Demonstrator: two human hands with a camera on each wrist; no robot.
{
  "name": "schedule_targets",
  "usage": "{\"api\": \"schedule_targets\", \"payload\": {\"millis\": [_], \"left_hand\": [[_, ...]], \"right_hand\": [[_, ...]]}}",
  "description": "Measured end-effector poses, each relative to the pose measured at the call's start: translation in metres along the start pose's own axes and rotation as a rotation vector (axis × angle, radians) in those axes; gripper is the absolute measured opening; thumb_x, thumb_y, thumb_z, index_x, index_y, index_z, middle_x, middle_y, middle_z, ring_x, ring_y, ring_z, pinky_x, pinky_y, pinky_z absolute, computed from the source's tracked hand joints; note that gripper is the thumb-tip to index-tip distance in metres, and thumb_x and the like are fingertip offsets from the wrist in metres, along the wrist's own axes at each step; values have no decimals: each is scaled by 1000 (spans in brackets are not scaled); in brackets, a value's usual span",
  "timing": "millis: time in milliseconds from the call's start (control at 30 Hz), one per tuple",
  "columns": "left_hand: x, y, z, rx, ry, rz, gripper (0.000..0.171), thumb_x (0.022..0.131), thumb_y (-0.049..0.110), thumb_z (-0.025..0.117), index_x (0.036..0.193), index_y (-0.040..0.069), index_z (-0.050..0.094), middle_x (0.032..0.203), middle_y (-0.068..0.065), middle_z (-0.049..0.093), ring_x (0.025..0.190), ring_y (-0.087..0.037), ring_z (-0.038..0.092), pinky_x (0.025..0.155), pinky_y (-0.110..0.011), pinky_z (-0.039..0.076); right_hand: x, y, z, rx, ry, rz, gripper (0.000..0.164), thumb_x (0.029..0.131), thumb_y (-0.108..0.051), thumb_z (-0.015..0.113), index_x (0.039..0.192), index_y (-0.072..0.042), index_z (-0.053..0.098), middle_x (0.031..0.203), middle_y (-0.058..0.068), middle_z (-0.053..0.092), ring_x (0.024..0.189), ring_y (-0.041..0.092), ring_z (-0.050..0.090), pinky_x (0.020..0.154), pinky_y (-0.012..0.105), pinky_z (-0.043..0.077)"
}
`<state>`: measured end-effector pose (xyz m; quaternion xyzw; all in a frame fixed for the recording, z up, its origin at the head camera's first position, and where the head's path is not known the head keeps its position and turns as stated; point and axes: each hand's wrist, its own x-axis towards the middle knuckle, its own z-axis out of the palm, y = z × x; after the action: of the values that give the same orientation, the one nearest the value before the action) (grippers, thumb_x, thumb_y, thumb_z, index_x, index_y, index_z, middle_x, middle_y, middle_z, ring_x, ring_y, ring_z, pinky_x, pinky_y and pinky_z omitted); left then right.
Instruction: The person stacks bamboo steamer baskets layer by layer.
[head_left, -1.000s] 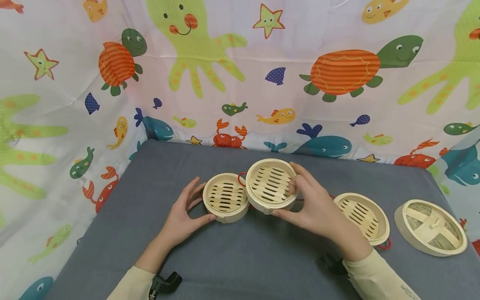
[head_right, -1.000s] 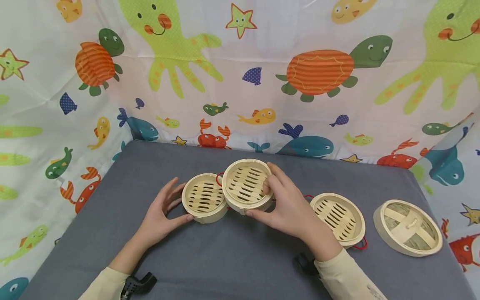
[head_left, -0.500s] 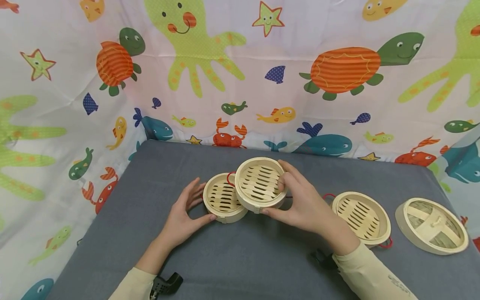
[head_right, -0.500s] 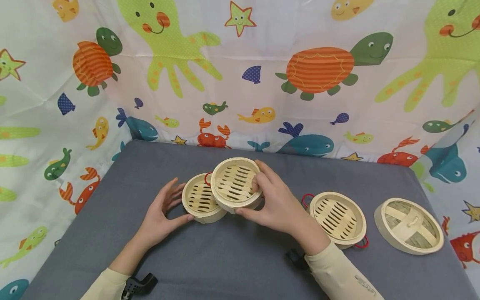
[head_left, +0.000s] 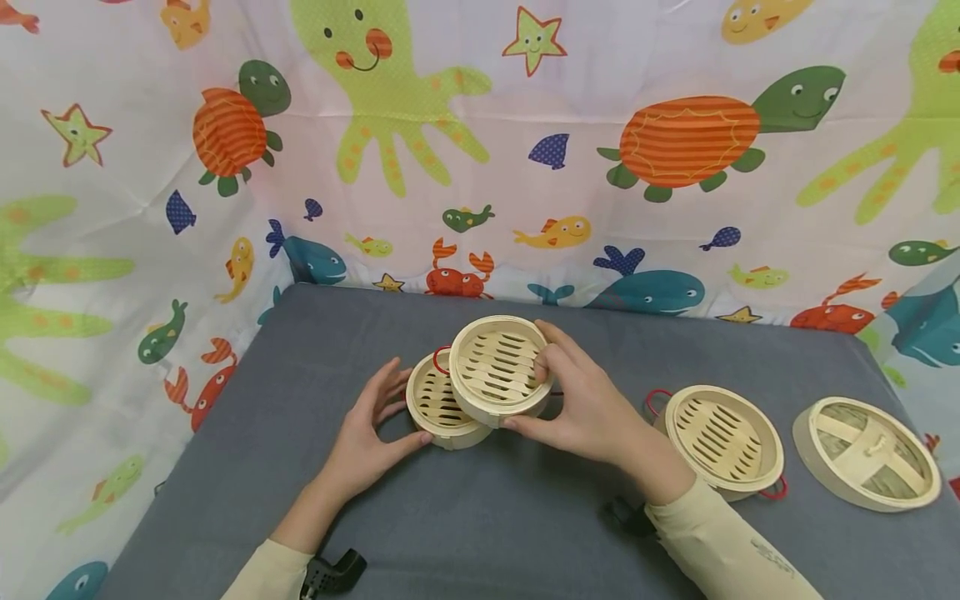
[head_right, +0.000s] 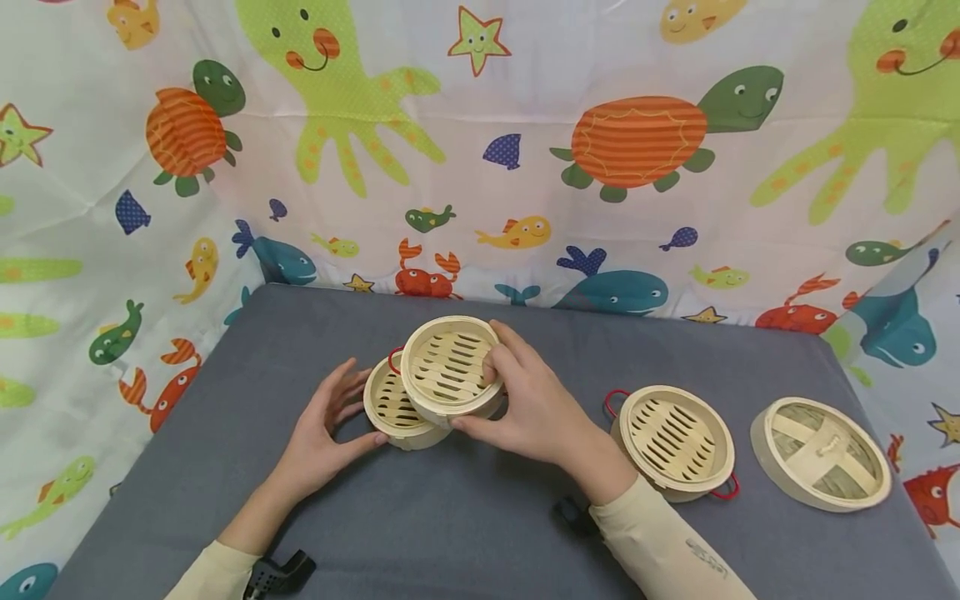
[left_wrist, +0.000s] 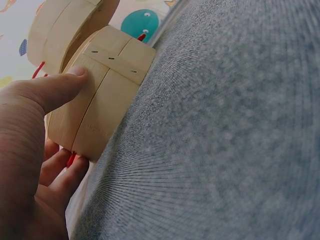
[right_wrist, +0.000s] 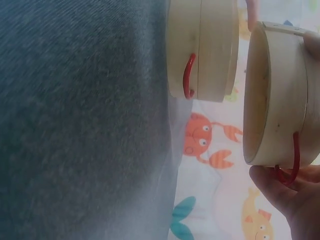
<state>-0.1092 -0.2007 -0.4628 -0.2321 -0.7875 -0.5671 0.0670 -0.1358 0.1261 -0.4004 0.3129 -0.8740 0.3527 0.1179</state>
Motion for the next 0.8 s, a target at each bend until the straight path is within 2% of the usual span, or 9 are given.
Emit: {"api": "schedule_targets", "payload": {"millis": [100, 200, 333, 500, 633, 800], "left_hand": [[1, 9, -2, 6, -4, 14, 109, 74, -3, 86, 159, 15, 19, 150, -24, 40, 134, -41, 43, 99, -58, 43], [2, 12, -3, 16, -7, 8, 110, 74, -4, 85, 159, 15, 19, 151, -20, 40, 135, -40, 43, 100, -58, 44], [0, 12, -4, 19, -10, -7, 110, 75, -2, 86, 159, 16, 18, 151, -16, 40, 135, -38, 43, 100, -57, 44], [-3, 12, -2, 10, -4, -21, 111, 74, -2, 86, 159, 16, 17, 151, -20, 41, 135, -38, 43, 101, -57, 43], [-3, 12, -1, 10, -1, -14, 111, 74, -3, 86, 159, 15, 17, 150, -22, 41, 134, -39, 44, 100, -58, 44], [-1, 11, 0, 18, 4, -3, 111, 74, -3, 85, 159, 15, 16, 150, -20, 41, 134, -39, 44, 99, -57, 45]], "right_hand": [[3, -2, 3, 12, -5, -2, 56, 73, -59, 81, 91, -23, 42, 158, 8, 31, 134, 21, 43, 72, 32, 52], [5, -4, 7, 29, -12, -7, 57, 73, -58, 82, 92, -22, 42, 157, 10, 31, 136, 22, 41, 73, 33, 53], [6, -6, 13, 36, -28, -12, 57, 73, -58, 81, 92, -22, 43, 158, 8, 29, 139, 23, 38, 74, 32, 53], [7, -7, 20, 26, -36, -25, 56, 74, -60, 80, 93, -21, 43, 158, 9, 29, 139, 23, 39, 73, 29, 51], [9, -8, 25, 14, -37, -38, 56, 74, -59, 80, 94, -21, 43, 157, 13, 32, 136, 24, 42, 71, 29, 50], [13, -8, 27, 7, -39, -31, 56, 74, -59, 80, 94, -22, 44, 158, 10, 29, 134, 23, 43, 75, 30, 51]]}}
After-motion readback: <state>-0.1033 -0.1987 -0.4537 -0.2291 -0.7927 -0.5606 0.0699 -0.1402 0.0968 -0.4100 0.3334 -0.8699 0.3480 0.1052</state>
